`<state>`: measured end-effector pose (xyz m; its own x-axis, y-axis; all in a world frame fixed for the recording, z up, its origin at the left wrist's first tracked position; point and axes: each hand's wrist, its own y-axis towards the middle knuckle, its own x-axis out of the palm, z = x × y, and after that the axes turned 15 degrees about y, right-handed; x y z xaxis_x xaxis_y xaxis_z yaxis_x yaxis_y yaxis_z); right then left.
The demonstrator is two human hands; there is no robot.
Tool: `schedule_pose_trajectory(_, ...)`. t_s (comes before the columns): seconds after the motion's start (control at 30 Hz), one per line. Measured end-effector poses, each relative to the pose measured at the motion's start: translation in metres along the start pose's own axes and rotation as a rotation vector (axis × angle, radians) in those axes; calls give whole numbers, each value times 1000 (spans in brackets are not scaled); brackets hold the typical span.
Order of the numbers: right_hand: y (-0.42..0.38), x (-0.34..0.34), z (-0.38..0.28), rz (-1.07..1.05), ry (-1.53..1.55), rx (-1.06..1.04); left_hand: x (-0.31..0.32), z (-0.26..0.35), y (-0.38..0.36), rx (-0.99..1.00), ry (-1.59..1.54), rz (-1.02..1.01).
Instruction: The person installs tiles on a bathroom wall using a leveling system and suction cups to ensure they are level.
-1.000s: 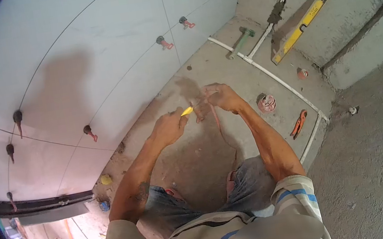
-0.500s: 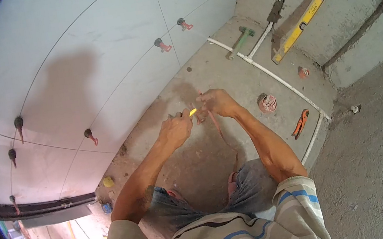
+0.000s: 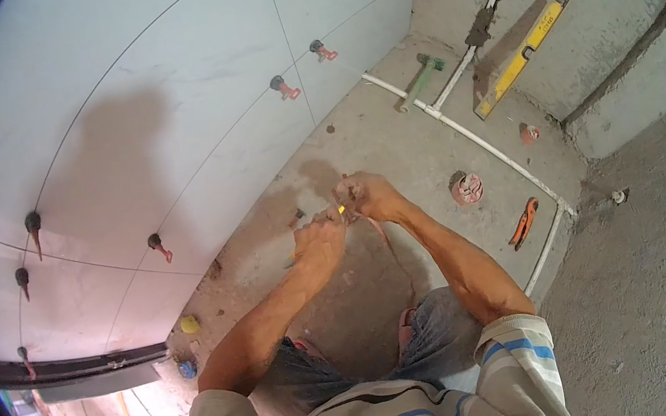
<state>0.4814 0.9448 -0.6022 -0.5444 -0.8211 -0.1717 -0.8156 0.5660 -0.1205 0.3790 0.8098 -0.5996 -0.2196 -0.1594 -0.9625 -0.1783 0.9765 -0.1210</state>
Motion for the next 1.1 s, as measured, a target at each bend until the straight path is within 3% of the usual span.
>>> schedule_pose_trajectory(0.07,0,3,3,29,77,24,1,3,1,-10,-5,-46)
schedule_pose_trajectory(0.2,5,-3,23,-41,84,30,49,10,10,-15,-166,58)
schedule_pose_trajectory(0.37,11,5,62,-9,-80,-169,37,13,15,-19,-240,2)
schedule_pose_trajectory(0.47,11,7,53,-35,-51,-32,36,11,17,-51,-257,-18)
schedule_pose_trajectory(0.53,8,8,37,-42,-65,-43,31,4,18,80,-164,-191)
schedule_pose_trajectory(0.63,8,-11,25,-7,118,14,52,-2,44,33,-200,-143)
schedule_pose_trajectory(0.7,0,-30,44,90,63,-220,81,-33,43,-21,-161,-162)
schedule_pose_trajectory(0.77,7,-43,54,12,271,-19,89,-54,18,-107,-190,-210)
schedule_pose_trajectory(0.83,16,-44,86,-25,84,-185,75,-62,20,-173,-260,-248)
schedule_pose_trajectory(0.87,13,-35,89,-57,105,-146,74,-65,19,-196,-285,-251)
schedule_pose_trajectory(0.93,14,-34,70,127,226,153,61,-74,14,-238,-315,-275)
schedule_pose_trajectory(1.1,8,-21,50,144,254,153,45,-80,6,-265,-361,-325)
